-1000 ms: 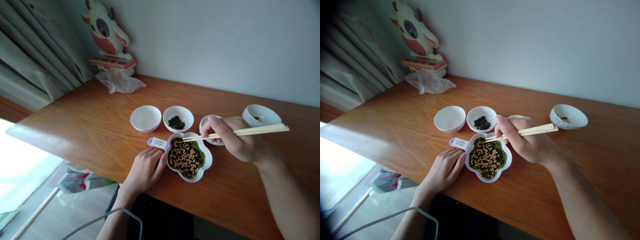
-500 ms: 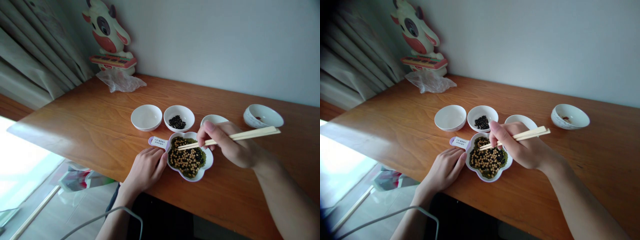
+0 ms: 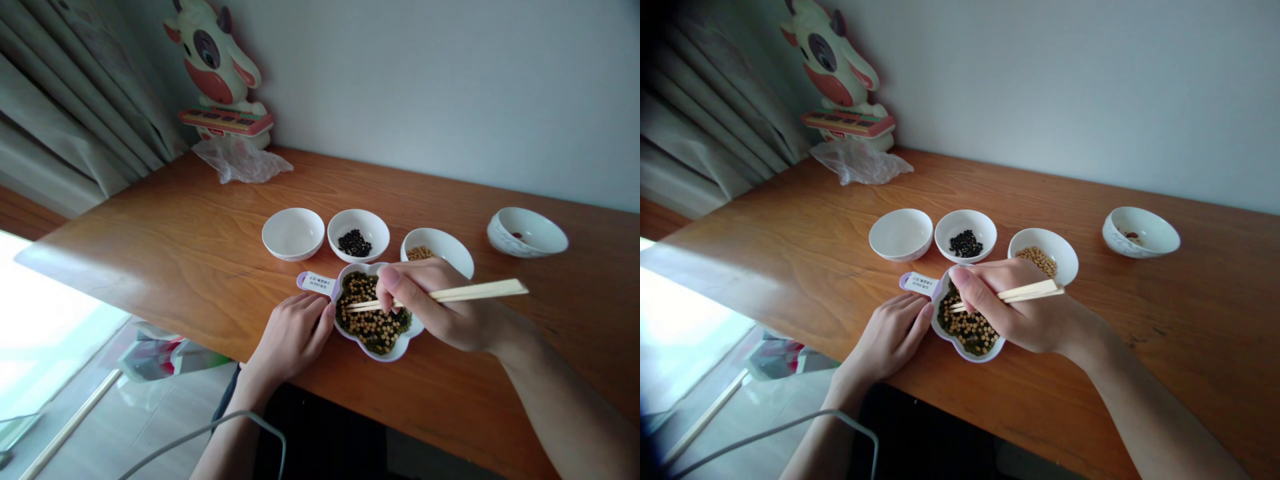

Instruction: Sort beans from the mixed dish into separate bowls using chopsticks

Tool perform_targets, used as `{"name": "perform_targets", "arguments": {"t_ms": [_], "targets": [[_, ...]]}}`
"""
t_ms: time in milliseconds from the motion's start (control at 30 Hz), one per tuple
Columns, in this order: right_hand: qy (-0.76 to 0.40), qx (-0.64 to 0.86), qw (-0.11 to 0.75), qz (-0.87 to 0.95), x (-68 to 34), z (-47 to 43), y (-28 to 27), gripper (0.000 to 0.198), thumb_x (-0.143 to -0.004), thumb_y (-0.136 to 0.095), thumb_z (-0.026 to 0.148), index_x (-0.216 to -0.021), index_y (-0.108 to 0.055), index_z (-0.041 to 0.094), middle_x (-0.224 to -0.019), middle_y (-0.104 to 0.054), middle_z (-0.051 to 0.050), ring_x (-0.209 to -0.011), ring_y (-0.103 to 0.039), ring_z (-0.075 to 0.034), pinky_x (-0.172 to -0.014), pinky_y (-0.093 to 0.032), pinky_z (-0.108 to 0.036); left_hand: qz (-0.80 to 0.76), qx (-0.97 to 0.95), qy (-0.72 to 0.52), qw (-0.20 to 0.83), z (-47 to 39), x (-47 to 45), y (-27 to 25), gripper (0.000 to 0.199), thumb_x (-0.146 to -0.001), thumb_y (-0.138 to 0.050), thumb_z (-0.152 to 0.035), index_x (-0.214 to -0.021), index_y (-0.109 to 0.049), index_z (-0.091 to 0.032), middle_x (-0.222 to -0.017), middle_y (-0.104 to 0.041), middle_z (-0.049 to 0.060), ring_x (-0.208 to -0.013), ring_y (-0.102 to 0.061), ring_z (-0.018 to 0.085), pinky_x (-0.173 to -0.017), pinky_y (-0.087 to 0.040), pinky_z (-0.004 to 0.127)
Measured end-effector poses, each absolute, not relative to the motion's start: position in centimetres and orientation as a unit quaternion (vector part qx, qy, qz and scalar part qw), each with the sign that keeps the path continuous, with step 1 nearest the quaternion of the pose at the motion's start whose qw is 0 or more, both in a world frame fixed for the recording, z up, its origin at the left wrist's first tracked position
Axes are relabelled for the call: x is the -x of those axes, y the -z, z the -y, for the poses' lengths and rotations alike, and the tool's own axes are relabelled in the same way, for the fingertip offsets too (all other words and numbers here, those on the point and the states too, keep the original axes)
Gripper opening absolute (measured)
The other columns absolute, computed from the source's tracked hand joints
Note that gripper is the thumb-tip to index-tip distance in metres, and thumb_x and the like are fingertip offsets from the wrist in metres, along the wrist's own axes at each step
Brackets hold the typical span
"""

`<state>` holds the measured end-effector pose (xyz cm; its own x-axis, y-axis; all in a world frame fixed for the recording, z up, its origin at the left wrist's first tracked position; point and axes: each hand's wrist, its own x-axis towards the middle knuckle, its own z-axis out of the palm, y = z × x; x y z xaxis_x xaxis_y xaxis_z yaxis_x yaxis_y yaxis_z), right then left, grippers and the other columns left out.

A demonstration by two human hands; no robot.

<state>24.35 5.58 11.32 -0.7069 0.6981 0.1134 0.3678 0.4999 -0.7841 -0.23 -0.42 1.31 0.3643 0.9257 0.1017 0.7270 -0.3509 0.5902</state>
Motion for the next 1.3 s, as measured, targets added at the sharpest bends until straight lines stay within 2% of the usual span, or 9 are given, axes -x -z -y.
{"name": "perform_targets", "arguments": {"t_ms": [167,300,400,567,667,800,967,1133,1300], "targets": [[-0.402,0.305,0.213,0.837,-24.6,-5.4,-11.4,0.049,-0.112,-0.039,0.043,-0.077,-0.063,0.019,-0.066,-0.058,0.002,-0.06,-0.052,-0.011,-0.062,-0.038,-0.028,-0.519,-0.794,-0.22,0.228,0.5,0.2,-1.3,0.036,-0.112,-0.035,-0.033,-0.083,-0.052,-0.022,-0.085,-0.067,0.004,-0.081,-0.062,0.019,-0.082,-0.047,0.035],[-0.377,0.287,0.185,0.861,-24.3,-5.5,-11.5,0.051,-0.112,-0.038,0.045,-0.076,-0.061,0.019,-0.067,-0.061,0.0,-0.061,-0.052,-0.012,-0.062,-0.036,-0.03,-0.518,-0.796,-0.224,0.219,0.5,0.2,-1.3,0.036,-0.111,-0.035,-0.033,-0.084,-0.055,-0.022,-0.085,-0.067,0.005,-0.08,-0.062,0.02,-0.082,-0.048,0.035],[-0.36,0.313,0.202,0.855,-24.5,-5.6,-11.7,0.051,-0.112,-0.038,0.046,-0.074,-0.06,0.019,-0.065,-0.06,0.0,-0.059,-0.052,-0.013,-0.061,-0.037,-0.03,-0.52,-0.794,-0.224,0.22,0.5,0.2,-1.3,0.036,-0.112,-0.034,-0.033,-0.083,-0.054,-0.022,-0.085,-0.067,0.005,-0.08,-0.062,0.02,-0.082,-0.047,0.035],[-0.414,0.309,0.203,0.831,-25.2,-5.4,-11.8,0.057,-0.113,-0.034,0.046,-0.07,-0.061,0.02,-0.065,-0.062,0.0,-0.06,-0.057,-0.012,-0.063,-0.041,-0.029,-0.524,-0.792,-0.22,0.222,0.5,0.3,-1.2,0.036,-0.111,-0.035,-0.033,-0.082,-0.052,-0.022,-0.084,-0.065,0.004,-0.079,-0.061,0.02,-0.081,-0.047,0.035],[-0.414,0.302,0.184,0.839,-24.8,-5.3,-11.6,0.054,-0.113,-0.037,0.044,-0.07,-0.061,0.019,-0.064,-0.061,0.001,-0.059,-0.054,-0.012,-0.063,-0.04,-0.029,-0.523,-0.793,-0.218,0.223,0.5,0.3,-1.2,0.036,-0.112,-0.034,-0.033,-0.083,-0.052,-0.022,-0.084,-0.065,0.004,-0.08,-0.061,0.02,-0.081,-0.046,0.034],[-0.358,0.336,0.205,0.846,-24.7,-5.4,-11.7,0.048,-0.111,-0.042,0.043,-0.074,-0.062,0.02,-0.064,-0.059,0.001,-0.058,-0.052,-0.013,-0.061,-0.037,-0.031,-0.522,-0.794,-0.216,0.224,0.5,0.3,-1.3,0.035,-0.112,-0.034,-0.033,-0.083,-0.051,-0.022,-0.085,-0.065,0.004,-0.081,-0.06,0.02,-0.082,-0.046,0.034],[-0.383,0.347,0.218,0.828,-25.9,-5.7,-12.5,0.056,-0.112,-0.035,0.048,-0.072,-0.062,0.021,-0.065,-0.061,0.0,-0.059,-0.054,-0.013,-0.061,-0.041,-0.03,-0.521,-0.794,-0.211,0.23,0.5,0.3,-1.2,0.036,-0.112,-0.033,-0.034,-0.081,-0.047,-0.022,-0.083,-0.063,0.003,-0.079,-0.059,0.019,-0.081,-0.045,0.034],[-0.437,0.319,0.164,0.825,-25.9,-5.4,-12.4,0.06,-0.113,-0.033,0.049,-0.069,-0.062,0.02,-0.066,-0.063,0.001,-0.062,-0.057,-0.012,-0.066,-0.043,-0.029,-0.523,-0.793,-0.211,0.23,0.5,0.3,-1.2,0.037,-0.113,-0.032,-0.035,-0.082,-0.047,-0.022,-0.084,-0.062,0.003,-0.08,-0.058,0.019,-0.082,-0.044,0.034],[-0.388,0.325,0.148,0.85,-25.2,-5.2,-12.1,0.056,-0.113,-0.035,0.047,-0.072,-0.062,0.019,-0.064,-0.06,0.001,-0.06,-0.053,-0.011,-0.064,-0.038,-0.029,-0.52,-0.794,-0.213,0.23,0.4,0.2,-1.3,0.037,-0.113,-0.032,-0.035,-0.082,-0.048,-0.022,-0.084,-0.062,0.003,-0.079,-0.058,0.019,-0.082,-0.043,0.034]]}}
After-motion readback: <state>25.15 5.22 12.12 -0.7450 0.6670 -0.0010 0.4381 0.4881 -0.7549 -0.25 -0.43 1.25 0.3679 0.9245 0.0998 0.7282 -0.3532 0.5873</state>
